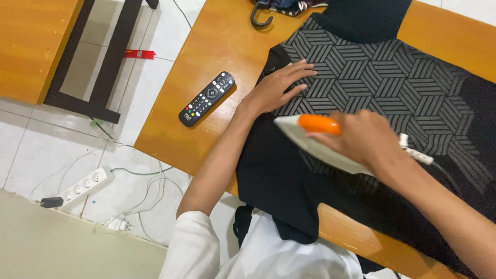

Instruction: Ironing a black t-shirt and then folding it on a wooden table.

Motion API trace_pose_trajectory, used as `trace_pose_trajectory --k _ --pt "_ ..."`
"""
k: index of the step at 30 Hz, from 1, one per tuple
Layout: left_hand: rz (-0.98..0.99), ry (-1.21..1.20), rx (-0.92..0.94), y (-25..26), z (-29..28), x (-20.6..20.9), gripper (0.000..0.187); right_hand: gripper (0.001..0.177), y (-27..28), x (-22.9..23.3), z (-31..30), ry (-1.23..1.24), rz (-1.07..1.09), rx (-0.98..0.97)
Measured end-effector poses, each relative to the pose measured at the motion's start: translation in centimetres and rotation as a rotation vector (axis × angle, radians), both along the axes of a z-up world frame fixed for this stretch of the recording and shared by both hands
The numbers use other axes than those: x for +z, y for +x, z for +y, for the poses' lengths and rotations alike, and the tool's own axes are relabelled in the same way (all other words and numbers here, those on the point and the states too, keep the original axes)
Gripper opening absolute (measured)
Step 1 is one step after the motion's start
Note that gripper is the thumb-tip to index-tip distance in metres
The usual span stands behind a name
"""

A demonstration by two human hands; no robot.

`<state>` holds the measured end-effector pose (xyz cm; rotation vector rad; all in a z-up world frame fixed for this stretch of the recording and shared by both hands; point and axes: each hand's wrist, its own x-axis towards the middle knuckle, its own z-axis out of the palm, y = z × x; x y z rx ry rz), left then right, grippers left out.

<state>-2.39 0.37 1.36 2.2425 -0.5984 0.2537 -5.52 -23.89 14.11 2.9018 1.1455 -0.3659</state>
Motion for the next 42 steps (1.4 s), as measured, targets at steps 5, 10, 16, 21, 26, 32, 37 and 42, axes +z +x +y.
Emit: trace_pose_trajectory --k 5,10,16,21,26,32,37,42 --pt "-0.026 0.112 -0.015 1.1 0.3 -1.3 0.038 0.068 0.4 -2.2 -5.1 -0.259 0.107 -0.075" --pt "-0.022 0.131 -0.028 0.7 0.1 -0.9 0.036 0.067 -1.0 -4.3 -13.4 -0.313 -0.068 0.106" --pt "-0.040 0.103 -0.059 1.3 0.2 -1.2 0.034 0.071 -0.4 -5.1 -23.8 -0.333 -0.244 -0.523" --pt "0.041 0.146 -0.004 0.6 -0.4 0.7 0.035 0.059 -3.2 -6.8 -31.8 -0.290 -0.166 0.000" --pt "0.100 0.143 0.025 0.3 -1.2 1.8 0.037 0.069 -2.8 -7.3 -34.7 -0.456 -0.305 -0.388" --pt "0.123 0.151 0.024 0.5 -1.2 2.2 0.036 0.056 -3.8 -5.8 -35.1 -0.327 -0.175 -0.359" --pt "0.133 0.150 0.040 0.4 -1.2 2.2 0.037 0.053 -4.3 -5.7 -34.9 -0.419 -0.302 -0.347" --pt "0.074 0.138 -0.005 0.9 -0.4 1.0 0.037 0.062 -3.0 -4.9 -32.4 -0.377 -0.238 -0.447"
